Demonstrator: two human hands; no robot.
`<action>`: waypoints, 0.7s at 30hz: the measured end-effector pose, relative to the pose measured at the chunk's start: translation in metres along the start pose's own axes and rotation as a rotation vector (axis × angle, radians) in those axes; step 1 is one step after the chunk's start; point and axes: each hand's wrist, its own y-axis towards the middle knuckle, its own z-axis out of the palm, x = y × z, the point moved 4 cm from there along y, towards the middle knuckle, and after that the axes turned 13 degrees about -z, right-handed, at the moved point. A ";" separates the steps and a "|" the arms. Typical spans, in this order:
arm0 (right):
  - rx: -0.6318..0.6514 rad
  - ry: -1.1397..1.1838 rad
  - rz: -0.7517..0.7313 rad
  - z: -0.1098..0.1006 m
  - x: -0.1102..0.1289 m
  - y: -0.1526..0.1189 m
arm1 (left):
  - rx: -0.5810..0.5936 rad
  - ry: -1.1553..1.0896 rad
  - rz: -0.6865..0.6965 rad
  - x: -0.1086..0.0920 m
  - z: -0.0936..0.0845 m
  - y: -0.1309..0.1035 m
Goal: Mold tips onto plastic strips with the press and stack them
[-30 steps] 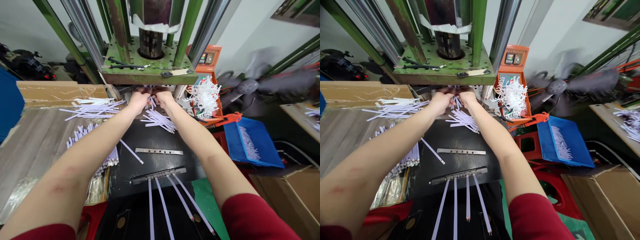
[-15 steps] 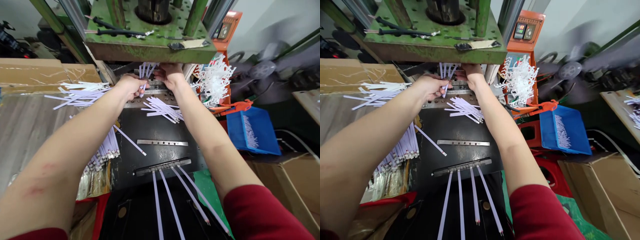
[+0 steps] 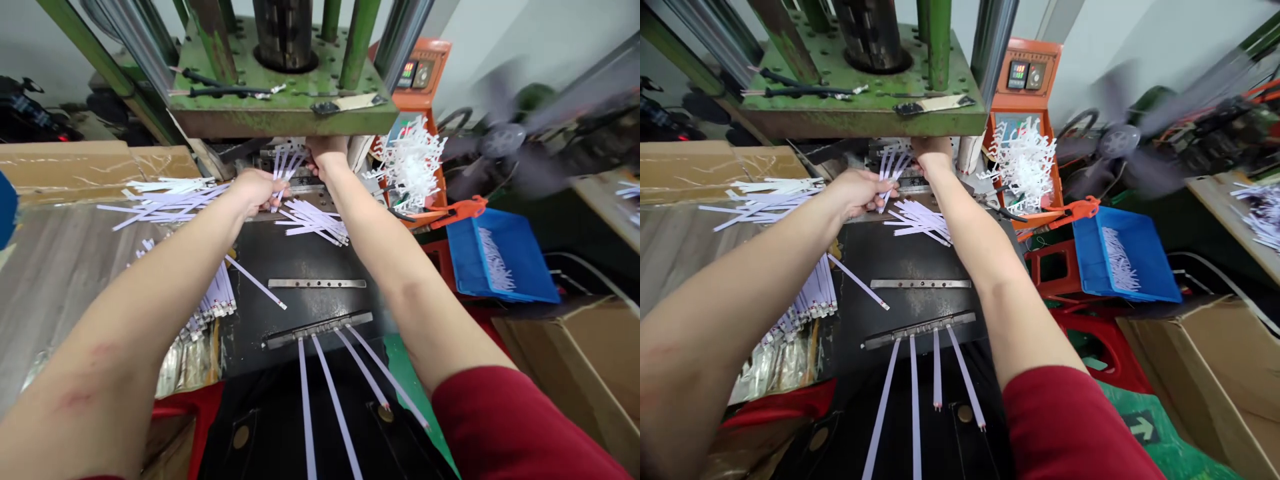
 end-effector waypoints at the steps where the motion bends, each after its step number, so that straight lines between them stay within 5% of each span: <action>1: 0.018 0.028 -0.026 -0.014 0.005 -0.016 | 0.020 0.023 0.014 0.001 -0.002 -0.009; 6: 0.104 0.177 -0.127 -0.130 0.004 -0.097 | 0.235 0.454 0.131 0.015 -0.003 -0.063; 9: -0.056 0.178 -0.185 -0.208 -0.008 -0.116 | 0.374 0.664 0.165 0.023 0.006 -0.082; 11: -0.107 0.190 -0.170 -0.239 -0.018 -0.120 | 0.432 0.686 0.169 0.026 0.012 -0.085; 16: -0.087 0.145 -0.198 -0.250 -0.030 -0.113 | 0.465 0.624 0.132 0.026 0.023 -0.079; 21: -0.358 -0.031 -0.332 -0.258 -0.008 -0.046 | 0.461 0.625 0.113 0.026 0.029 -0.077</action>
